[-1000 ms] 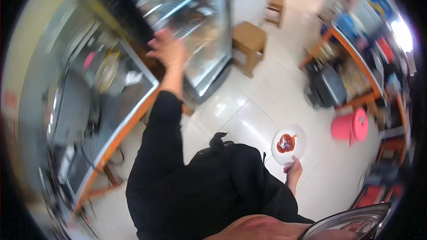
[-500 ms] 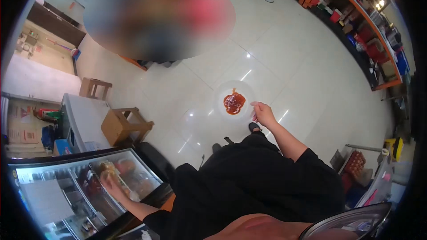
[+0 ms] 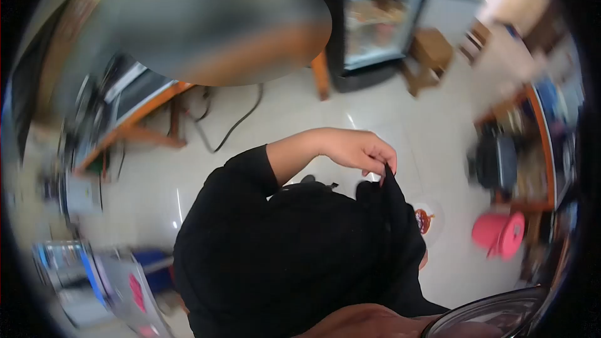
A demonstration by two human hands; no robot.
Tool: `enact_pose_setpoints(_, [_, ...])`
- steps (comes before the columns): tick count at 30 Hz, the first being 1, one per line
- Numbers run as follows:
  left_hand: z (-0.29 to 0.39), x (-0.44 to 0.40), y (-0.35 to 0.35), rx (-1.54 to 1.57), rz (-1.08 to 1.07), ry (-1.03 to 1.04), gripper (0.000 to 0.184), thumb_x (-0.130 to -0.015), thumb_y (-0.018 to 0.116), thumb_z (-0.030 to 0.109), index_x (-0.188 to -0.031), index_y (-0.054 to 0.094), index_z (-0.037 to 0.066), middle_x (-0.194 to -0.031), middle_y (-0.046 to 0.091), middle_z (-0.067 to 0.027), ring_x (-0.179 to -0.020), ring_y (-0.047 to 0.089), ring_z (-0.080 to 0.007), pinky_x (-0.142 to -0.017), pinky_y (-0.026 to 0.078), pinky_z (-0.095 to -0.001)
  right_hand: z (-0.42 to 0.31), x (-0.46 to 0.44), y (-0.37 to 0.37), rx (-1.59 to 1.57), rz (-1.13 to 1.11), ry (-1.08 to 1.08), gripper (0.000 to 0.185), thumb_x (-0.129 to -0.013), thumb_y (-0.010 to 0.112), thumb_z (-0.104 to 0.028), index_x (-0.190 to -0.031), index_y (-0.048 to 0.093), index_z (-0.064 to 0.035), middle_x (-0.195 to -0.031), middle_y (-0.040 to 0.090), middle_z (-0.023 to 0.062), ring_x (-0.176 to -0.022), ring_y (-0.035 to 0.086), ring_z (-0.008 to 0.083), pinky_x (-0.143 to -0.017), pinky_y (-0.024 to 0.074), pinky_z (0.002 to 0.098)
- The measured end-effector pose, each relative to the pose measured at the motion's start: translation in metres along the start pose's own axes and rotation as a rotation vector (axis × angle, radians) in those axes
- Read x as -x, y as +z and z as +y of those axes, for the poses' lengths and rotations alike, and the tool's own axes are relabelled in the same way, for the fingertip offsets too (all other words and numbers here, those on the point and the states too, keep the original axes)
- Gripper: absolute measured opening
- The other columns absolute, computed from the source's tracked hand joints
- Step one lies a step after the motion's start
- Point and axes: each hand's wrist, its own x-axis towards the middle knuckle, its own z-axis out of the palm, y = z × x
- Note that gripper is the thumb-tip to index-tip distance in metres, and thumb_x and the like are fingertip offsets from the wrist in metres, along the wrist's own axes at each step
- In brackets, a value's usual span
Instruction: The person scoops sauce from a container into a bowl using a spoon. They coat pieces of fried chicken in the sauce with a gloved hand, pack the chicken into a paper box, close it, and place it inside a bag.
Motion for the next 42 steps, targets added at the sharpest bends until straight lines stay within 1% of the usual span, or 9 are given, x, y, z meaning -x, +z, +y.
enact_pose_setpoints(8, [0.004, 0.369, 0.06, -0.283, 1.269, 0.824, 0.013, -0.086, 0.05, 0.0, -0.097, 0.057, 0.003, -0.094, 0.055, -0.0055, -0.09, 0.054, -0.0139, -0.074, 0.046, -0.0271, -0.107, 0.044, 0.227, 0.202, -0.612, -0.268, 0.033, -0.098, 0.036, -0.024, -0.114, 0.055, -0.0018, -0.064, 0.057, 0.0061, -0.046, 0.052, 0.0108, -0.041, 0.0423, 0.023])
enact_pose_setpoints(14, [0.065, 0.543, 0.121, -0.746, 0.332, 1.448, 0.008, -0.085, 0.056, 0.011, -0.09, 0.06, 0.007, -0.079, 0.057, -0.0055, -0.072, 0.058, -0.0148, -0.062, 0.048, -0.0278, -0.136, 0.171, 0.446, 0.321, -0.92, -0.326, 0.033, -0.097, 0.035, -0.021, -0.116, 0.053, 0.0008, -0.066, 0.058, 0.0062, -0.049, 0.052, 0.01, -0.043, 0.042, 0.0215])
enact_pose_setpoints(17, [0.058, 0.597, 0.11, -0.773, 0.236, 1.487, 0.009, -0.084, 0.059, 0.017, -0.087, 0.061, 0.008, -0.071, 0.058, -0.0055, -0.063, 0.06, -0.0152, -0.057, 0.049, -0.0281, -0.159, 0.241, 0.522, 0.344, -0.995, -0.358, 0.033, -0.097, 0.033, -0.018, -0.116, 0.055, -0.0013, -0.068, 0.058, 0.0066, -0.05, 0.054, 0.0115, -0.045, 0.0435, 0.0232])
enact_pose_setpoints(21, [-0.056, 0.73, 0.05, -0.318, 0.958, 1.146, 0.013, -0.083, 0.055, 0.008, -0.071, 0.054, 0.002, -0.077, 0.063, -0.0146, -0.054, 0.059, -0.0248, -0.057, 0.05, -0.0397, -0.173, 0.298, 0.612, 0.294, -1.115, -0.317, 0.033, -0.097, 0.033, -0.017, -0.116, 0.055, -0.0033, -0.067, 0.059, 0.0061, -0.049, 0.053, 0.0107, -0.045, 0.0439, 0.0227])
enact_pose_setpoints(22, [-0.068, 0.736, 0.032, -0.437, 1.582, 0.817, 0.014, -0.085, 0.055, 0.009, -0.073, 0.055, 0.001, -0.079, 0.063, -0.0136, -0.063, 0.061, -0.0241, -0.062, 0.05, -0.0393, -0.177, 0.312, 0.637, 0.298, -1.139, -0.316, 0.032, -0.096, 0.033, -0.018, -0.115, 0.056, -0.0042, -0.067, 0.059, 0.0057, -0.048, 0.053, 0.0102, -0.045, 0.0438, 0.0224])
enact_pose_setpoints(25, [-0.104, 0.789, -0.07, -0.333, 1.979, 0.061, 0.017, -0.089, 0.054, 0.013, -0.081, 0.058, -0.001, -0.079, 0.063, -0.0102, -0.076, 0.061, -0.0168, -0.069, 0.048, -0.0299, -0.193, 0.345, 0.715, 0.354, -1.185, -0.305, 0.032, -0.097, 0.033, -0.017, -0.115, 0.056, -0.0038, -0.067, 0.059, 0.0053, -0.048, 0.052, 0.0099, -0.045, 0.0439, 0.0221])
enact_pose_setpoints(31, [-0.18, 0.863, -0.191, -0.183, 2.132, -0.361, 0.019, -0.089, 0.057, 0.017, -0.089, 0.06, -0.002, -0.073, 0.062, -0.0048, -0.07, 0.057, -0.0108, -0.065, 0.045, -0.0248, -0.236, 0.401, 0.862, 0.351, -1.376, -0.399, 0.031, -0.096, 0.035, -0.015, -0.115, 0.055, -0.0011, -0.067, 0.06, 0.0063, -0.051, 0.055, 0.0111, -0.048, 0.0455, 0.0231])
enact_pose_setpoints(39, [-0.281, 1.01, -0.309, -0.031, 2.293, -0.79, 0.031, -0.091, 0.052, 0.028, -0.094, 0.062, 0.0, -0.075, 0.066, -0.0111, -0.07, 0.064, -0.0173, -0.065, 0.049, -0.0287, -0.286, 0.494, 1.025, 0.331, -1.5, -0.466, 0.031, -0.095, 0.036, -0.014, -0.117, 0.053, 0.0012, -0.07, 0.06, 0.0061, -0.052, 0.055, 0.0115, -0.048, 0.0455, 0.0233])
enact_pose_setpoints(42, [-0.321, 1.097, -0.38, -0.25, 2.321, -0.896, 0.033, -0.09, 0.051, 0.035, -0.093, 0.063, 0.004, -0.082, 0.067, -0.0144, -0.077, 0.064, -0.0298, -0.069, 0.049, -0.0395, -0.28, 0.529, 1.064, 0.276, -1.412, -0.481, 0.032, -0.095, 0.036, -0.014, -0.118, 0.052, 0.0023, -0.069, 0.059, 0.006, -0.051, 0.054, 0.0108, -0.048, 0.0443, 0.0228])
